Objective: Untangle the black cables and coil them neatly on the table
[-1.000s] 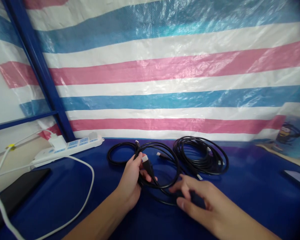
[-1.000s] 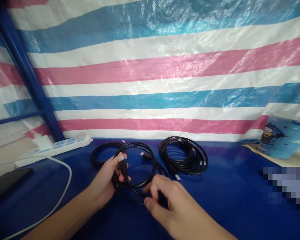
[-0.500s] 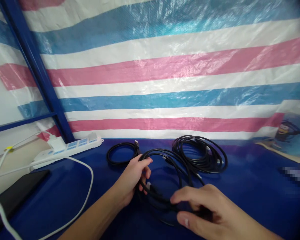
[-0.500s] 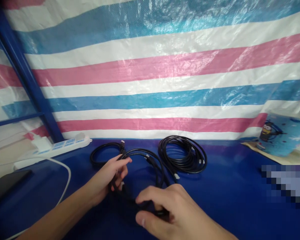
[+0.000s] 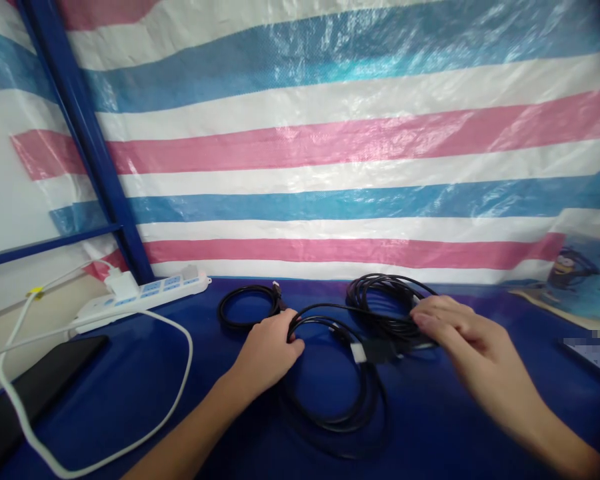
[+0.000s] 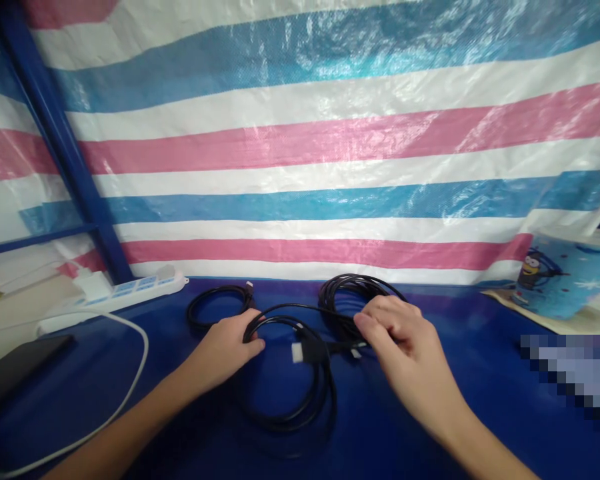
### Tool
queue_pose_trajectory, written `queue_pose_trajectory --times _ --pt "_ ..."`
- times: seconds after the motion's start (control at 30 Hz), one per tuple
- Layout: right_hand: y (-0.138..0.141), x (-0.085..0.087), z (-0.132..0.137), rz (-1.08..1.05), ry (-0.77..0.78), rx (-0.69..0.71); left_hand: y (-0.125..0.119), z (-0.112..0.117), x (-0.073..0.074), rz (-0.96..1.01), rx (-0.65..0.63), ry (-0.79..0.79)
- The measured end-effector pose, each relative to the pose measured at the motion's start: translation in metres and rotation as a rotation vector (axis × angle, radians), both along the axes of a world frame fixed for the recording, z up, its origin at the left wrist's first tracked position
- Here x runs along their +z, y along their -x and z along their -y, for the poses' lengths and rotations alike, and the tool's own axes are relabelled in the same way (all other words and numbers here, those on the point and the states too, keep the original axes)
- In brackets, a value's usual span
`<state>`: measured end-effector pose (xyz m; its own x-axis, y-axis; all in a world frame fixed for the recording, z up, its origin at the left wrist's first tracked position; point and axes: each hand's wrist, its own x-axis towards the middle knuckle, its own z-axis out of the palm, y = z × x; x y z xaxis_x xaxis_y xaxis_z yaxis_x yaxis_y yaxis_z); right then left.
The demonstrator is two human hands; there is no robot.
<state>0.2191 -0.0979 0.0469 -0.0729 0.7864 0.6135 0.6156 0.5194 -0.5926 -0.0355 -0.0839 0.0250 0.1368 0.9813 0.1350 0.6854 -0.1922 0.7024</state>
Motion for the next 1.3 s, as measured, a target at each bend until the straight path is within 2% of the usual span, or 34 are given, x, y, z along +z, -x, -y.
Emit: queue_pose_trajectory --times 0.13,0.27,0.37,0.43,0.53,0.63,0.7,0.73,0.8,0.87,0.97,1.07,1.13,1.2,1.23,1.3 --pt "0.001 -0.002 -0.008 -0.026 0.122 -0.206 -0.002 0.001 0.001 -0.048 -0.094 -0.117" --pt "0.003 -0.006 -0.010 -0.075 0.208 -0.231 -0.002 0.002 0.001 -0.077 -0.148 -0.167" --pt "0.009 -0.010 -0.003 -0.050 0.227 -0.163 -0.005 0.003 -0.003 -0.112 -0.125 -0.196" --pt "0.014 -0.011 0.004 0.006 0.180 -0.071 -0.007 0.004 -0.006 -0.128 -0.090 -0.224" --pt "0.020 -0.013 0.016 0.209 -0.018 0.108 -0.009 0.004 -0.005 -0.111 0.012 -0.293" --pt "0.023 -0.014 0.022 0.446 -0.226 0.230 -0.012 0.011 0.003 -0.005 0.101 -0.399" --pt "0.025 -0.016 0.024 0.520 -0.295 0.247 -0.018 0.022 0.008 0.090 -0.005 -0.459" --pt "0.026 -0.016 0.025 0.530 -0.311 0.249 -0.023 0.030 0.010 0.121 -0.118 -0.458" --pt "0.028 -0.017 0.028 0.501 -0.317 0.259 -0.034 0.046 0.012 0.128 -0.349 -0.311" --pt "0.030 -0.016 0.031 0.425 -0.254 0.285 -0.043 0.058 0.013 0.128 -0.442 -0.111" --pt "0.031 -0.011 0.035 0.260 -0.020 0.343 -0.047 0.061 0.016 0.270 -0.395 0.113" --pt "0.027 -0.004 0.031 0.048 0.207 0.383 -0.038 0.050 0.025 0.715 -0.280 0.188" --pt "0.024 -0.002 0.025 -0.098 0.314 0.384 -0.031 0.042 0.032 1.103 -0.188 0.194" --pt "0.023 -0.003 0.020 -0.231 0.395 0.398 -0.028 0.037 0.037 1.354 -0.098 0.215" --pt "0.024 -0.005 0.018 -0.289 0.431 0.413 -0.028 0.035 0.037 1.372 -0.067 0.234" --pt "0.027 -0.009 0.018 -0.398 0.482 0.452 -0.032 0.035 0.032 1.219 -0.044 0.240"
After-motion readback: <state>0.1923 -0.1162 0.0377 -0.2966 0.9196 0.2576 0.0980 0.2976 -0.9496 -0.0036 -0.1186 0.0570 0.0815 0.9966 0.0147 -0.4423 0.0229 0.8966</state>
